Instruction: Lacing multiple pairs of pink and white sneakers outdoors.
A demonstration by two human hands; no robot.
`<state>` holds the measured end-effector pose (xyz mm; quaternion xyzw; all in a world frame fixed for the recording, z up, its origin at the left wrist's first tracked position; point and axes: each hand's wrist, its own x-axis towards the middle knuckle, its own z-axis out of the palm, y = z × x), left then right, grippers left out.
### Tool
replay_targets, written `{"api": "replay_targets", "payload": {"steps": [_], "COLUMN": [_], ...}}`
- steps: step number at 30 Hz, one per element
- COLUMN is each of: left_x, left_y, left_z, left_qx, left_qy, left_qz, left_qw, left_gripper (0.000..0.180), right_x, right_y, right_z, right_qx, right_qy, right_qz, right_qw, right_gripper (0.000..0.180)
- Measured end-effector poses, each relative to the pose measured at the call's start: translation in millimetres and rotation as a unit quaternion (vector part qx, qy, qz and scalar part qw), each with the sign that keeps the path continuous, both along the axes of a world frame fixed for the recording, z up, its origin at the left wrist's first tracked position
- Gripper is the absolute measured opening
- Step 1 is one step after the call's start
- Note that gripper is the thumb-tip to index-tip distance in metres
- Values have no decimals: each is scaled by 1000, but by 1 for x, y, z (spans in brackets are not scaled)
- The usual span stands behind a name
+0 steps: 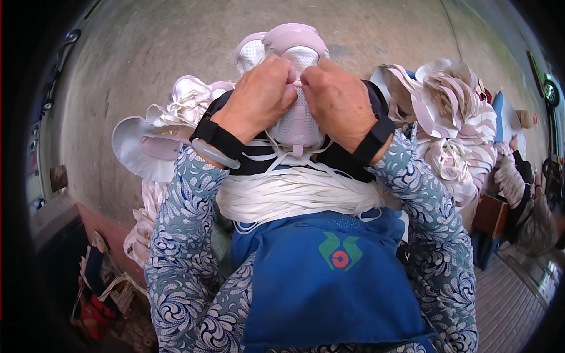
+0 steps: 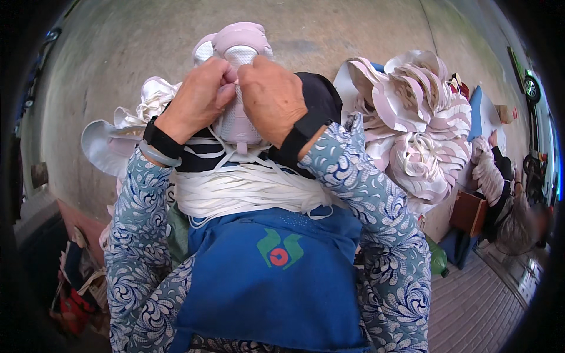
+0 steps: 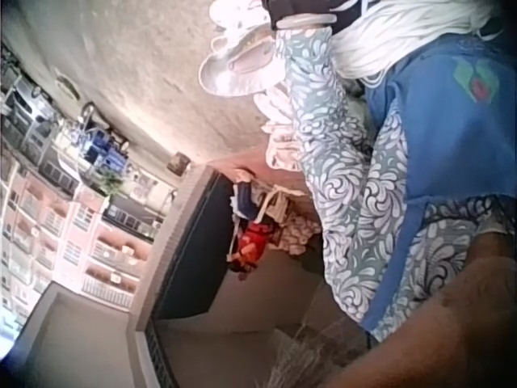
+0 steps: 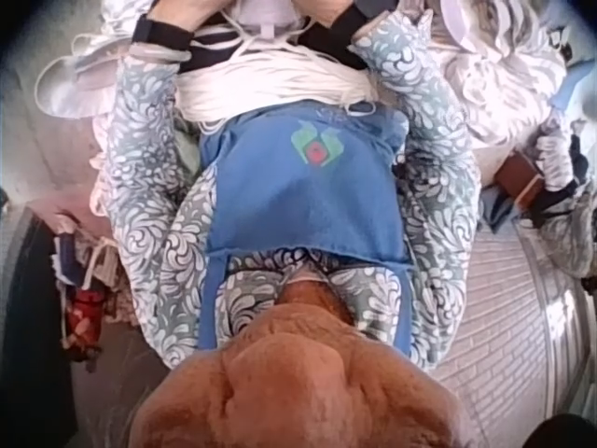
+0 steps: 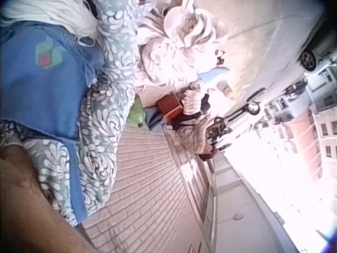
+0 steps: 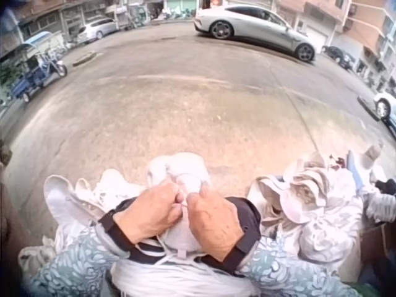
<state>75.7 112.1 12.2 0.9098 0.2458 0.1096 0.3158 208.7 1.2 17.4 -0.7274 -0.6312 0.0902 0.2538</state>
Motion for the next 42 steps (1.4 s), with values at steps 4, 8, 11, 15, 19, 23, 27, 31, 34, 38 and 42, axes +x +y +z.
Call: {"api": "replay_targets", "payload": {"steps": [4,8,11,15,19,23,27,31,34,38,42], "left_x": [1,1,-1,-10,-25,-42,-47,-55,-59,-65,-76], "left_y": [7,17,19,23,31,17,-2,-7,-11,-24,-40], "left_z": [1,5,8,19,37,39,24,25,31,42,55], "left_qx": [10,-52,-108,-272,-322,-381,-395,-428,-428,-512,-520], "left_qy": [4,12,-6,47,38,-13,-127,-175,-255,-297,-350], "left_qz": [-45,-82,-77,-14,43,111,94,167,198,189,150], "left_qw": [999,995,991,961,945,918,905,871,844,784,765], "left_gripper": [14,12,7,8,9,7,8,22,33,37,35], "right_x": [9,13,14,16,17,4,-10,-9,-35,-29,-29], "right_y": [-5,-7,-7,-9,-13,1,18,-3,-33,-34,-25], "right_z": [0,0,0,5,7,0,9,52,77,75,55], "right_qx": [6,20,15,17,61,95,16,-71,-33,-234,-169], "right_qy": [63,71,84,94,86,89,95,304,380,492,621], "right_qz": [7,16,8,14,17,89,169,179,367,195,68], "right_qw": [998,997,996,995,994,987,981,933,848,815,763], "right_gripper": [10,12,13,16,16,11,11,12,19,23,26]}}
